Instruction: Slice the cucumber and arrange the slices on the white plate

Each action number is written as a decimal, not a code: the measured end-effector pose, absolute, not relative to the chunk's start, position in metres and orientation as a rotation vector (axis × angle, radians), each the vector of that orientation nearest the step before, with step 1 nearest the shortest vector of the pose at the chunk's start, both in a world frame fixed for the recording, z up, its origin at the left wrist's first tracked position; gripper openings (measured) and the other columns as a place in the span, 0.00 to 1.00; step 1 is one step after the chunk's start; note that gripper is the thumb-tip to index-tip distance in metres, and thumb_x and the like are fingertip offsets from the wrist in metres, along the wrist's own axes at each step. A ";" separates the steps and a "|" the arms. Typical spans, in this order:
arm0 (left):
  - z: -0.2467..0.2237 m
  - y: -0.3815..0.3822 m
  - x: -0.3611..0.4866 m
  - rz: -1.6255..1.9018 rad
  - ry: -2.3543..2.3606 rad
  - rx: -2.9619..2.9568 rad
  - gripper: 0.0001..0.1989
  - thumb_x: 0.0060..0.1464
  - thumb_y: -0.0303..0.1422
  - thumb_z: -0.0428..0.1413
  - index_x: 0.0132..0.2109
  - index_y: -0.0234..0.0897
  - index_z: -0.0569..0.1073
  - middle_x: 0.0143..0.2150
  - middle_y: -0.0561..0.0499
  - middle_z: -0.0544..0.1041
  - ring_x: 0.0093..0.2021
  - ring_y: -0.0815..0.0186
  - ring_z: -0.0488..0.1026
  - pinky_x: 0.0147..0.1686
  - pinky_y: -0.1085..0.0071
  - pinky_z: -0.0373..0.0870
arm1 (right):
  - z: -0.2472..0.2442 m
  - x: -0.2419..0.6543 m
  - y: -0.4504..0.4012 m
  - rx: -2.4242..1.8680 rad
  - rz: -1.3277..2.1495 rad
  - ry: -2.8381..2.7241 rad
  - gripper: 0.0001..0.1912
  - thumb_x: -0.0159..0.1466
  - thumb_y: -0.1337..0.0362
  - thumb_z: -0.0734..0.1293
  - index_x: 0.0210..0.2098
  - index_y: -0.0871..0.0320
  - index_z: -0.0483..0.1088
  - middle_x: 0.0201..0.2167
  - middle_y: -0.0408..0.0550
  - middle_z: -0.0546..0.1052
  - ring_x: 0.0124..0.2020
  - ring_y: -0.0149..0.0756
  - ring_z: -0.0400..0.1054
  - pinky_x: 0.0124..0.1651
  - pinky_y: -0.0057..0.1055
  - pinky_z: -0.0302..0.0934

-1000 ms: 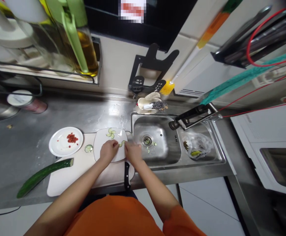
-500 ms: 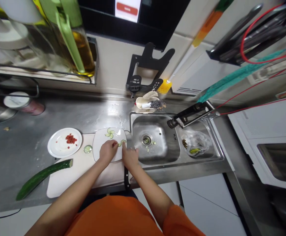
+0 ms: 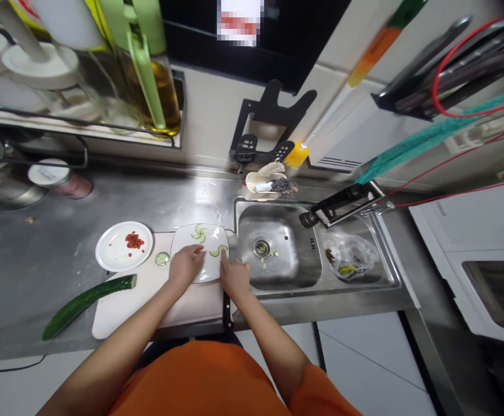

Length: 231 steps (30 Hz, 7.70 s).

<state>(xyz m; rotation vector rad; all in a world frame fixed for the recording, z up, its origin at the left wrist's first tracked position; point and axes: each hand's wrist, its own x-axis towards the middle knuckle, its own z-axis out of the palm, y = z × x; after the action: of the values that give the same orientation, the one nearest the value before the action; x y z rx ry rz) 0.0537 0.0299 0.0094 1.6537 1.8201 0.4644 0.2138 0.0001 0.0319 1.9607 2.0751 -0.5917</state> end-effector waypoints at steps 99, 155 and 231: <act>0.009 0.069 0.082 0.267 1.657 1.533 0.09 0.47 0.34 0.55 0.34 0.39 0.77 0.34 0.52 0.80 0.36 0.65 0.74 0.38 0.72 0.65 | 0.024 0.209 0.025 2.610 -0.944 1.707 0.09 0.61 0.65 0.61 0.36 0.53 0.72 0.31 0.44 0.76 0.43 0.38 0.64 0.40 0.31 0.52; 0.021 0.018 -0.036 0.007 2.153 1.747 0.19 0.57 0.39 0.45 0.50 0.42 0.74 0.46 0.43 0.73 0.40 0.57 0.70 0.36 0.67 0.64 | 0.045 0.196 -0.004 2.306 -0.732 1.884 0.10 0.65 0.65 0.58 0.37 0.55 0.72 0.37 0.52 0.75 0.48 0.44 0.58 0.40 0.34 0.49; 0.016 0.028 0.030 0.096 1.622 1.790 0.11 0.51 0.32 0.49 0.35 0.39 0.76 0.36 0.49 0.78 0.36 0.64 0.72 0.35 0.72 0.61 | 0.028 0.157 -0.008 2.336 -0.972 1.880 0.11 0.59 0.66 0.63 0.42 0.54 0.65 0.34 0.48 0.74 0.47 0.44 0.60 0.43 0.36 0.51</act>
<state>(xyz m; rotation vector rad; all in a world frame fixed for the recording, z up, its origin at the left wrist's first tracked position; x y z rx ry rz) 0.0297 0.0275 0.0159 1.7895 1.6219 0.0960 0.1570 -0.0079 0.0278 2.3357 1.8796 -0.9720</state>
